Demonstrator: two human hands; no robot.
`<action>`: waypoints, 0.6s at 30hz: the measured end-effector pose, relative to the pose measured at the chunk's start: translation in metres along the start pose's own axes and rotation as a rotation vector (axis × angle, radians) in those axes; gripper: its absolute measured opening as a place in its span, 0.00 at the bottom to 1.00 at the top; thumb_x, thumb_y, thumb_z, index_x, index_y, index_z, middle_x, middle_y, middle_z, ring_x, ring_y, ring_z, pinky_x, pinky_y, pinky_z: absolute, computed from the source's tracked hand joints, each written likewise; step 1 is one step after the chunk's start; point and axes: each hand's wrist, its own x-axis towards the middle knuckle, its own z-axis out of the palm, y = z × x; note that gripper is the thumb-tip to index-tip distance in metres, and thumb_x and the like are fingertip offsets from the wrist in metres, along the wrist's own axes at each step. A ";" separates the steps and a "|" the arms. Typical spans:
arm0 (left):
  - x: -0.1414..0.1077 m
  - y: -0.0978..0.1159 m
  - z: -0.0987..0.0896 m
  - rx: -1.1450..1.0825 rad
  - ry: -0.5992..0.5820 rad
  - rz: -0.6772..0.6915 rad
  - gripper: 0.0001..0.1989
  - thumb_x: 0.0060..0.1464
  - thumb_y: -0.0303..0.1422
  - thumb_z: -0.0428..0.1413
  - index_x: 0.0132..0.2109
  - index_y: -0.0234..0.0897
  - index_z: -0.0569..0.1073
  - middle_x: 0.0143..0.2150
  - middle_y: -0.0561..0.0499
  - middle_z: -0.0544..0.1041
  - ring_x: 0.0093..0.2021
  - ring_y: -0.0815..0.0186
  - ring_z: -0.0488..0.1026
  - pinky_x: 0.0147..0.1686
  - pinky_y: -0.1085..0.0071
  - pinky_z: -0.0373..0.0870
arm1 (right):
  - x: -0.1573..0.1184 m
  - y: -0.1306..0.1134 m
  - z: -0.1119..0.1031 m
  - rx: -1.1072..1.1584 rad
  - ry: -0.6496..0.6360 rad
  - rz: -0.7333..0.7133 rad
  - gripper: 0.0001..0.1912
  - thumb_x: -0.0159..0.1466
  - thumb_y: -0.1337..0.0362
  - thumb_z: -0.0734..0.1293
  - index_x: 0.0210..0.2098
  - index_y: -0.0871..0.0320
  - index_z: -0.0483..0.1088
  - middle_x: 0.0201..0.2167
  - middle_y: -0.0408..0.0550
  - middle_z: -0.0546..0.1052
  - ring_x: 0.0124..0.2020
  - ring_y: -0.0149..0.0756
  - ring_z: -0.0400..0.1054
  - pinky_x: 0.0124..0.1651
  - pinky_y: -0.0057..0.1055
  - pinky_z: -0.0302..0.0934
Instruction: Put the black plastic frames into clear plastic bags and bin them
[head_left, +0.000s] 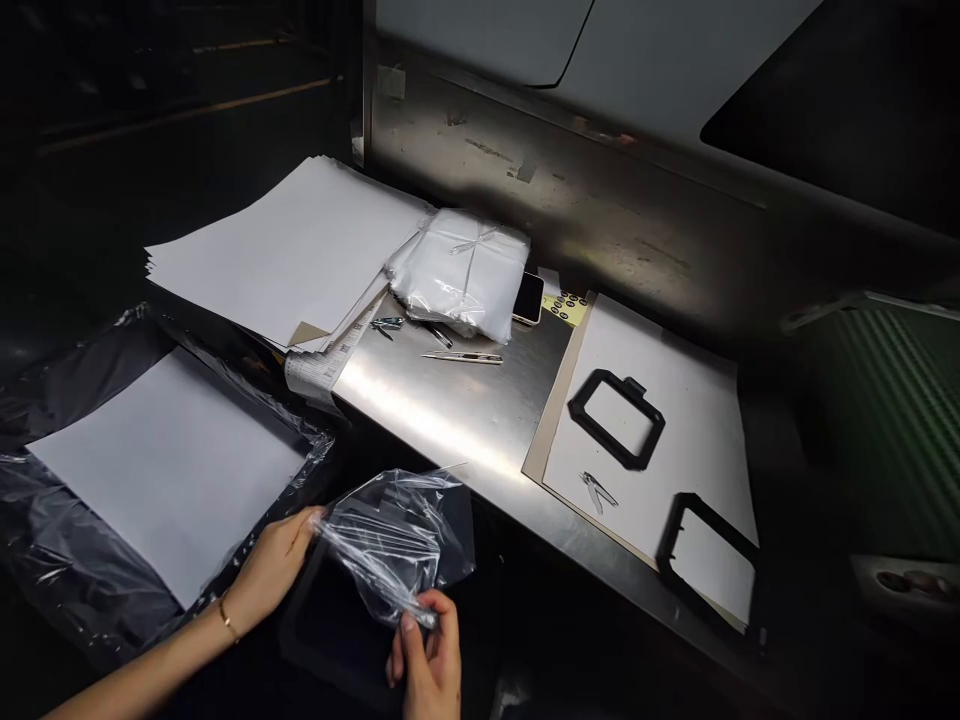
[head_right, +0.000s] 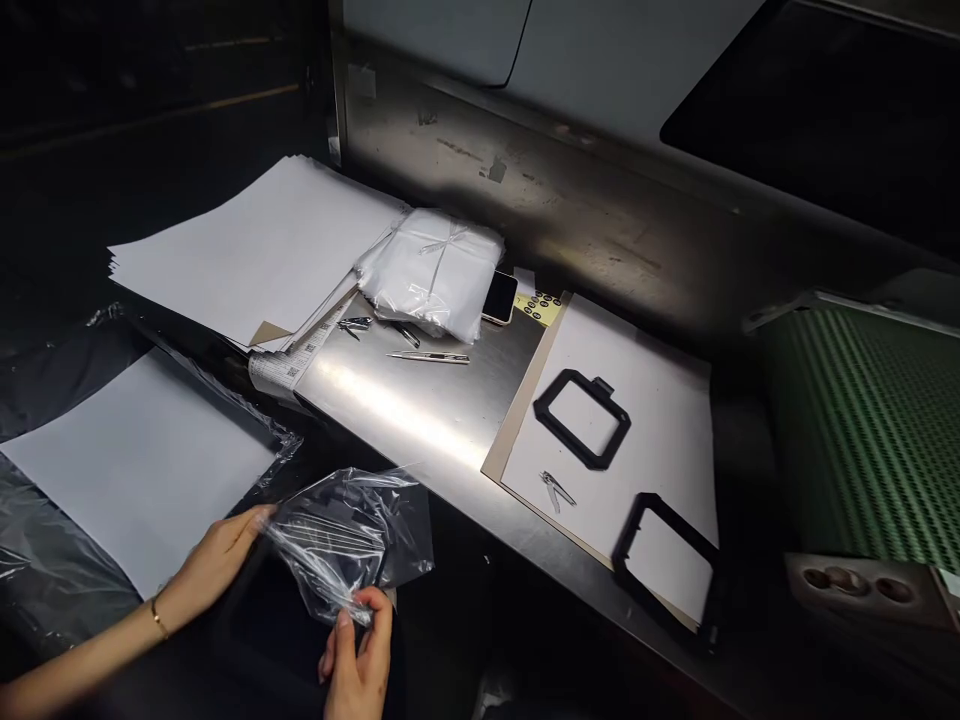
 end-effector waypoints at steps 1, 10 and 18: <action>-0.007 -0.001 -0.002 0.065 -0.016 0.011 0.19 0.55 0.41 0.36 0.36 0.36 0.67 0.35 0.46 0.71 0.41 0.59 0.67 0.43 0.64 0.58 | 0.003 0.001 -0.003 -0.032 -0.017 -0.010 0.19 0.58 0.46 0.54 0.35 0.54 0.46 0.14 0.29 0.51 0.13 0.23 0.46 0.17 0.20 0.47; -0.039 0.000 -0.015 0.740 -0.313 0.008 0.22 0.55 0.29 0.31 0.36 0.35 0.70 0.32 0.42 0.76 0.35 0.49 0.72 0.34 0.51 0.64 | 0.030 -0.021 -0.043 -0.624 -0.171 -0.157 0.12 0.58 0.56 0.57 0.31 0.54 0.69 0.28 0.48 0.70 0.27 0.36 0.62 0.31 0.31 0.49; -0.026 0.005 -0.036 0.525 -0.215 -0.005 0.23 0.56 0.32 0.32 0.50 0.33 0.66 0.36 0.42 0.76 0.37 0.54 0.72 0.39 0.56 0.65 | 0.045 -0.066 -0.034 -0.543 -0.327 -0.217 0.16 0.59 0.57 0.57 0.34 0.58 0.72 0.26 0.48 0.66 0.27 0.33 0.60 0.30 0.29 0.52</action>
